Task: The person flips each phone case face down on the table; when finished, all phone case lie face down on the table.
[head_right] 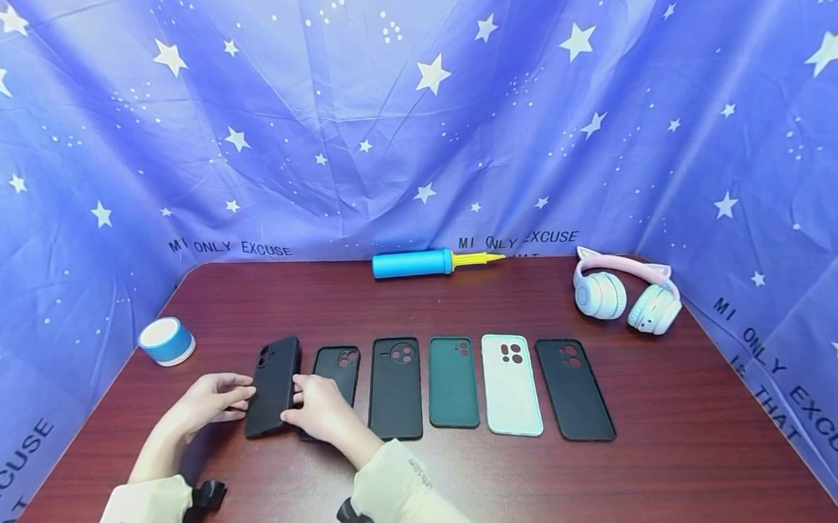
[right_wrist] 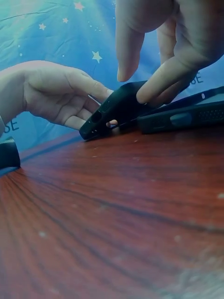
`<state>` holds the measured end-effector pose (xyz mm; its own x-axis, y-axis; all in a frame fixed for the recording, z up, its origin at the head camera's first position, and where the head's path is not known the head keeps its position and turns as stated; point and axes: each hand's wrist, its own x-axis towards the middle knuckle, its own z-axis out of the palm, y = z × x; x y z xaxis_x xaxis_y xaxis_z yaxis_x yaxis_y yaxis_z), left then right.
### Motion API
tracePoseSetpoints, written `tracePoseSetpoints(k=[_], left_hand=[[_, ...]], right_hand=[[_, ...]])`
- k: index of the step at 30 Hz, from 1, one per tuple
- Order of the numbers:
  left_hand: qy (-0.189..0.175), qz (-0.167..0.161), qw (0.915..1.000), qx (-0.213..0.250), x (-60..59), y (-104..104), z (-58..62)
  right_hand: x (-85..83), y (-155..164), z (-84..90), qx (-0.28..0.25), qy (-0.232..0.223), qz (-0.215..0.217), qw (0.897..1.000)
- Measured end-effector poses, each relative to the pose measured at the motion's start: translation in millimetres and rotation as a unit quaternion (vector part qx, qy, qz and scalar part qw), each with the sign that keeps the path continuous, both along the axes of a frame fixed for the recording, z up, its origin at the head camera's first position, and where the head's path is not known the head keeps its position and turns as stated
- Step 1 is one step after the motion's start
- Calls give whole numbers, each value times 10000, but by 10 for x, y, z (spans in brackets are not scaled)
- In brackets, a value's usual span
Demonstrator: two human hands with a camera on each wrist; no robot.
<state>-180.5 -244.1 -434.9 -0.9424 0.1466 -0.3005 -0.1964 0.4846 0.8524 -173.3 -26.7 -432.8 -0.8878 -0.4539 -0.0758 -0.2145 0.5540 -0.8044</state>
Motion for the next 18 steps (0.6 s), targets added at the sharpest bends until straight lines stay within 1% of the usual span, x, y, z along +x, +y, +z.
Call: tracePoseSetpoints(k=[5,8,10,18], left_hand=[[-21,87,9999,-83,4,-3,11],[-22,120,9998,-143,7,-4,7],[-31,155,9998,-153,6,-2,7],[-11,98,9998,-193,-8,-18,0]], right_hand=[[17,-18,21,550,217,37,9982],[27,-23,29,689,332,62,9971],[31,-26,37,722,361,45,9967],[43,-26,55,696,555,-39,9960]])
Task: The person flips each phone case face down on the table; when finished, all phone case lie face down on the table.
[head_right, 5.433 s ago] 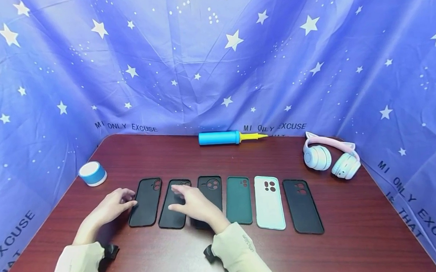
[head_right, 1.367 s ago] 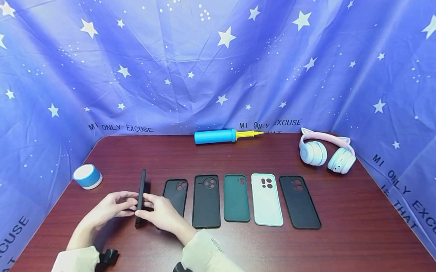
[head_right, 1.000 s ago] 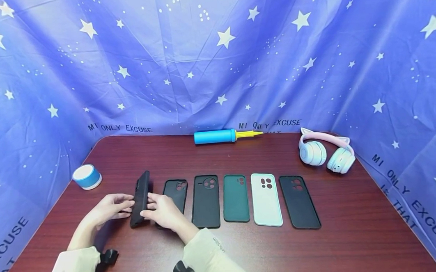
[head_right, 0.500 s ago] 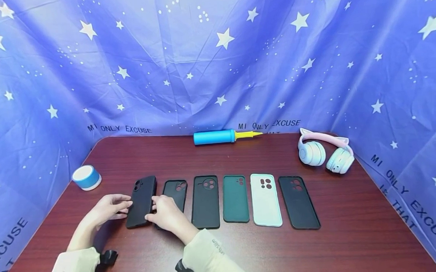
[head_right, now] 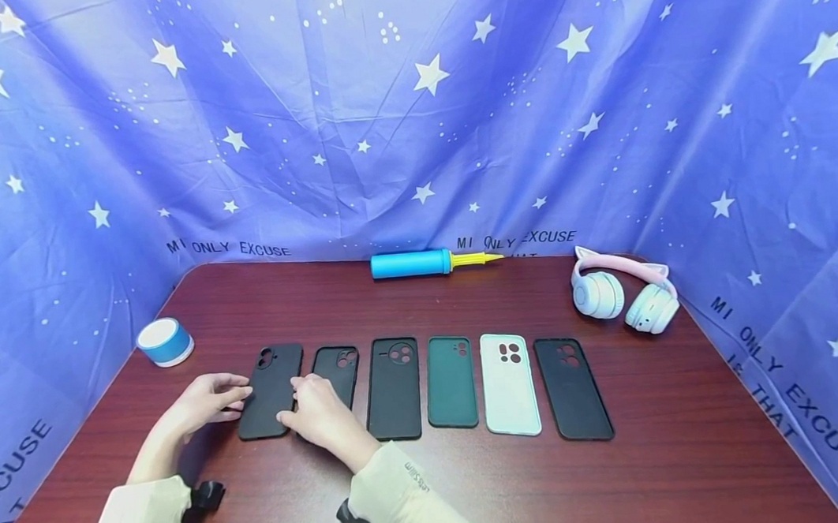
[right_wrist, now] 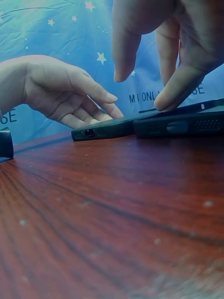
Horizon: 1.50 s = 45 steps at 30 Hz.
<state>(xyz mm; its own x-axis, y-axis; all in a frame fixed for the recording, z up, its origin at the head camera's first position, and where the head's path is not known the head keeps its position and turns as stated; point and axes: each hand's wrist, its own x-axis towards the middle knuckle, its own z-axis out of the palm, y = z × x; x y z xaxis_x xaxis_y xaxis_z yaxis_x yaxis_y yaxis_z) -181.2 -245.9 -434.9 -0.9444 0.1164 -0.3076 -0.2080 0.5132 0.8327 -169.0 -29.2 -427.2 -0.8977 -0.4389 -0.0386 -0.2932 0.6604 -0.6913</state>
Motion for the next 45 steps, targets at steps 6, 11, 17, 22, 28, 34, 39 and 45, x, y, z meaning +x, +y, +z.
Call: tracePoseSetpoints(k=[6,11,17,22,28,34,39,45], left_hand=[[70,26,9999,-79,0,13,11],[661,112,9961,-572,20,85,80],[1413,66,9849,-996,54,259,209],[1588,70,9833,-891,48,433,223],[1423,-80,9876,-660,1,638,139],[1165,-212,9897,-806,-13,757,95],[1003,-436,9878,-1105,-19,853,123],[831,-554,9861,-1330,-25,929,140]], right_hand=[[-11,56,25,-292,-239,-32,9993],[-39,200,35,-805,-381,-151,9959],[-70,416,-5,-1371,-397,-318,9893],[-78,573,-42,-1521,-287,-550,9864],[-64,732,-65,-1363,-305,-749,9874],[-53,813,-69,-1270,-619,-697,9875],[-45,817,-81,-1218,-842,-603,9871],[-36,822,-105,-1289,-999,-574,9849]])
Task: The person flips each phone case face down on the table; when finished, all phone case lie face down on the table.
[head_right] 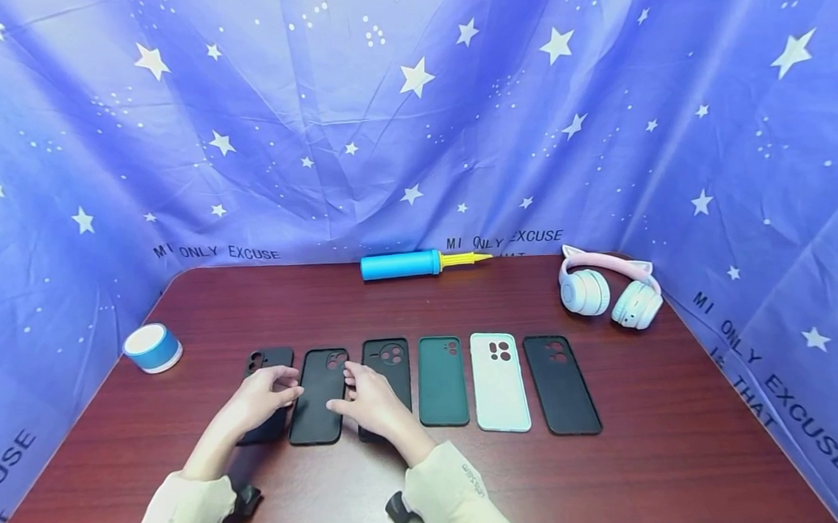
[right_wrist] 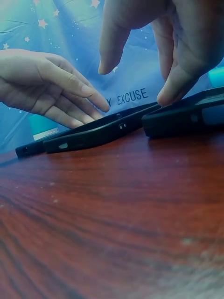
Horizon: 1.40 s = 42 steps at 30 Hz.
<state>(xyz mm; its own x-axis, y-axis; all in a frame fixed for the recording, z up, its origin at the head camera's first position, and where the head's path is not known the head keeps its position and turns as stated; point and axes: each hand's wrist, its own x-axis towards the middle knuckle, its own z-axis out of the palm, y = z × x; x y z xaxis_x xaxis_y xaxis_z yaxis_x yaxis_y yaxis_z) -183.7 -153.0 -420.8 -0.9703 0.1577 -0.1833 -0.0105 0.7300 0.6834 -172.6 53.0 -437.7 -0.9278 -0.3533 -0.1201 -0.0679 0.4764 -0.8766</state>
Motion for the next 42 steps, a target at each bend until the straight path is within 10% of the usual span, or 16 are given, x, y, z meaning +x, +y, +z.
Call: tracePoseSetpoints(k=[42], left_hand=[[164,571,9815,1823,-61,14,-148]], right_hand=[[26,-112,-14,-200,232,127,9995]])
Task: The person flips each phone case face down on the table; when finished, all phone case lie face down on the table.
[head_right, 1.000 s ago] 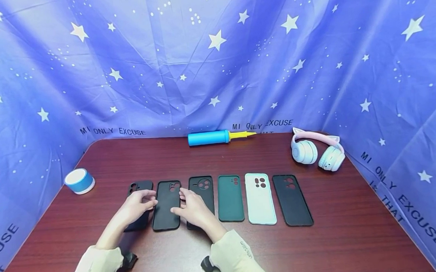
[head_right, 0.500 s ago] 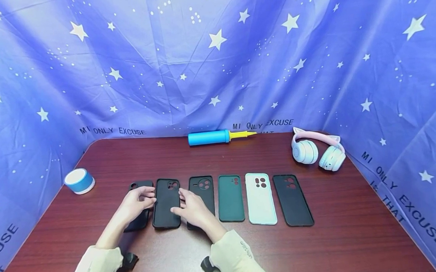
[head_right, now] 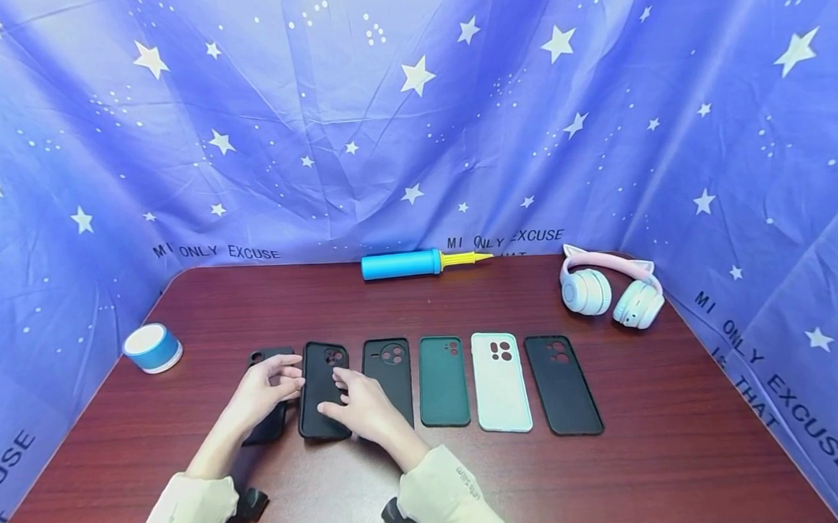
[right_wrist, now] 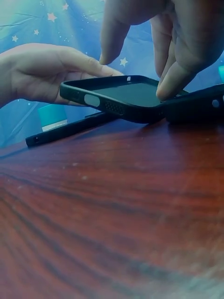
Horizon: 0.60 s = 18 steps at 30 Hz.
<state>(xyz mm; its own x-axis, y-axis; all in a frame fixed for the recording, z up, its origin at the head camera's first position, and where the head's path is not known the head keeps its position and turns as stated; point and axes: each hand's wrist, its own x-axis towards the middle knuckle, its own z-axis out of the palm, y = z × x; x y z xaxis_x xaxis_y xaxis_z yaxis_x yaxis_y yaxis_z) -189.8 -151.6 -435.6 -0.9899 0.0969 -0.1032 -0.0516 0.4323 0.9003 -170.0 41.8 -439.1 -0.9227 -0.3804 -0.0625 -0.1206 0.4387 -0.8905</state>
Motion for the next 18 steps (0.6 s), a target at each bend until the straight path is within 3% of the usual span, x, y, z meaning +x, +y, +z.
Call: tracePoseSetpoints(k=[8,18], left_hand=[[370,-73,9993,65,10,11,15],[773,-354,9958,329,21,28,42]], right_hand=[[6,-3,6,28,-73,-7,10000],[5,-23,3,343,144,-137,9992]])
